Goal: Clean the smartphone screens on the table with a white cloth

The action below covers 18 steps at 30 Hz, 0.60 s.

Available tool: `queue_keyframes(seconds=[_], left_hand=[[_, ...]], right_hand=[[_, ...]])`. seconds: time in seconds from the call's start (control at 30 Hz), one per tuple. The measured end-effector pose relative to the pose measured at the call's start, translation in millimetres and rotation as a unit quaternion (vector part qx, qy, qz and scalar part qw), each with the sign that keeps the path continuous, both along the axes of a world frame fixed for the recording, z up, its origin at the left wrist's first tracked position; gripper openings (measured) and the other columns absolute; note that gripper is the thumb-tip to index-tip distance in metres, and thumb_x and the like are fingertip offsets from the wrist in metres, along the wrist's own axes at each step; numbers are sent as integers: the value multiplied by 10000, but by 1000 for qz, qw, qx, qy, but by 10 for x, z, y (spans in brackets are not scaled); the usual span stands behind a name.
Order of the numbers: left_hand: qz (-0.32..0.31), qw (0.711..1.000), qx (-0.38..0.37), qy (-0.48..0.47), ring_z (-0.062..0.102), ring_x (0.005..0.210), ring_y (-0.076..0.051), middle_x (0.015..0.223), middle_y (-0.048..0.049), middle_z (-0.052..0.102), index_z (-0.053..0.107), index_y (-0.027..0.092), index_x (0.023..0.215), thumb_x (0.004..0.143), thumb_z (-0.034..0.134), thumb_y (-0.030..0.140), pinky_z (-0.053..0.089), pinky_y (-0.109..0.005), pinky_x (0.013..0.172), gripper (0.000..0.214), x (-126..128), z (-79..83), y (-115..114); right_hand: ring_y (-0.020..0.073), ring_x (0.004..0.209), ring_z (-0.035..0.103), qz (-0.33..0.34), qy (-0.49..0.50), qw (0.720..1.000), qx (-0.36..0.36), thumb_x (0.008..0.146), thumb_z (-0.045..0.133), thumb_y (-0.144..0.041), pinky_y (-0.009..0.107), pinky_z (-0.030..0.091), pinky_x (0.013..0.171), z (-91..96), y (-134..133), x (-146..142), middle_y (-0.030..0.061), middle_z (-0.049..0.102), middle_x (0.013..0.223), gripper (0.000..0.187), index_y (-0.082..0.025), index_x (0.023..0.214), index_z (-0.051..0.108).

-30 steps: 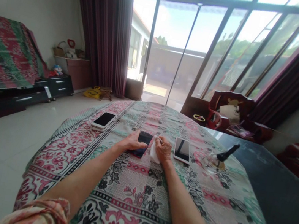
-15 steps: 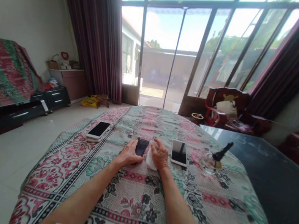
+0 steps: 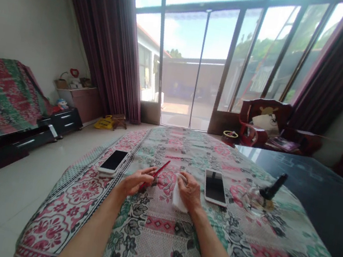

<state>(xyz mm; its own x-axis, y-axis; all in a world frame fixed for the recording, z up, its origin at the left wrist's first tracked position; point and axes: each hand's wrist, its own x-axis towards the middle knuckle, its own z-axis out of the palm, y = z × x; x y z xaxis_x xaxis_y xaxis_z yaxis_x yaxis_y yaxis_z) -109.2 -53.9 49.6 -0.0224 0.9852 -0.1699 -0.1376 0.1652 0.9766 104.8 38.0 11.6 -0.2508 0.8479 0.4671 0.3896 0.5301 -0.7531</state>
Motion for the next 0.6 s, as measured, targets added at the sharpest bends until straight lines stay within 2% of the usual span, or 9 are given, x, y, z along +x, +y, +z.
queue_keyframes(seconds=[0.1, 0.3, 0.5, 0.6], left_hand=[[3, 998, 4, -66, 650, 915, -179, 1194, -95, 651, 556, 163, 1283, 612, 746, 246, 507, -237, 758, 701, -56, -31, -30], [19, 990, 24, -141, 642, 1047, -232, 1169, -119, 673, 534, 123, 1280, 701, 664, 269, 539, -287, 819, 611, -85, -140, -47], [-27, 972, 57, -226, 612, 1139, -315, 1258, -167, 628, 456, 97, 1319, 705, 670, 371, 542, -348, 832, 706, -41, -177, -51], [-28, 970, 51, -237, 594, 1165, -324, 1274, -178, 619, 469, 85, 1307, 728, 649, 387, 532, -362, 853, 677, -35, -178, -54]], right_hand=[[219, 973, 659, -1, -1, 1000, 1, 814, 519, -284, 352, 490, 893, 6, -3, 0, 91, 716, 1038, 272, -193, 1010, 685], [225, 972, 661, -2, 1, 1000, 0, 823, 500, -304, 353, 490, 898, 11, -7, 2, 100, 714, 1037, 287, -184, 1005, 685], [230, 960, 659, 23, -8, 999, 25, 811, 515, -298, 350, 494, 881, -7, -8, -13, 103, 711, 1023, 279, -182, 1001, 684], [228, 941, 659, 24, -18, 999, 31, 810, 517, -285, 346, 495, 870, -5, -19, -24, 104, 710, 1019, 270, -183, 997, 683]])
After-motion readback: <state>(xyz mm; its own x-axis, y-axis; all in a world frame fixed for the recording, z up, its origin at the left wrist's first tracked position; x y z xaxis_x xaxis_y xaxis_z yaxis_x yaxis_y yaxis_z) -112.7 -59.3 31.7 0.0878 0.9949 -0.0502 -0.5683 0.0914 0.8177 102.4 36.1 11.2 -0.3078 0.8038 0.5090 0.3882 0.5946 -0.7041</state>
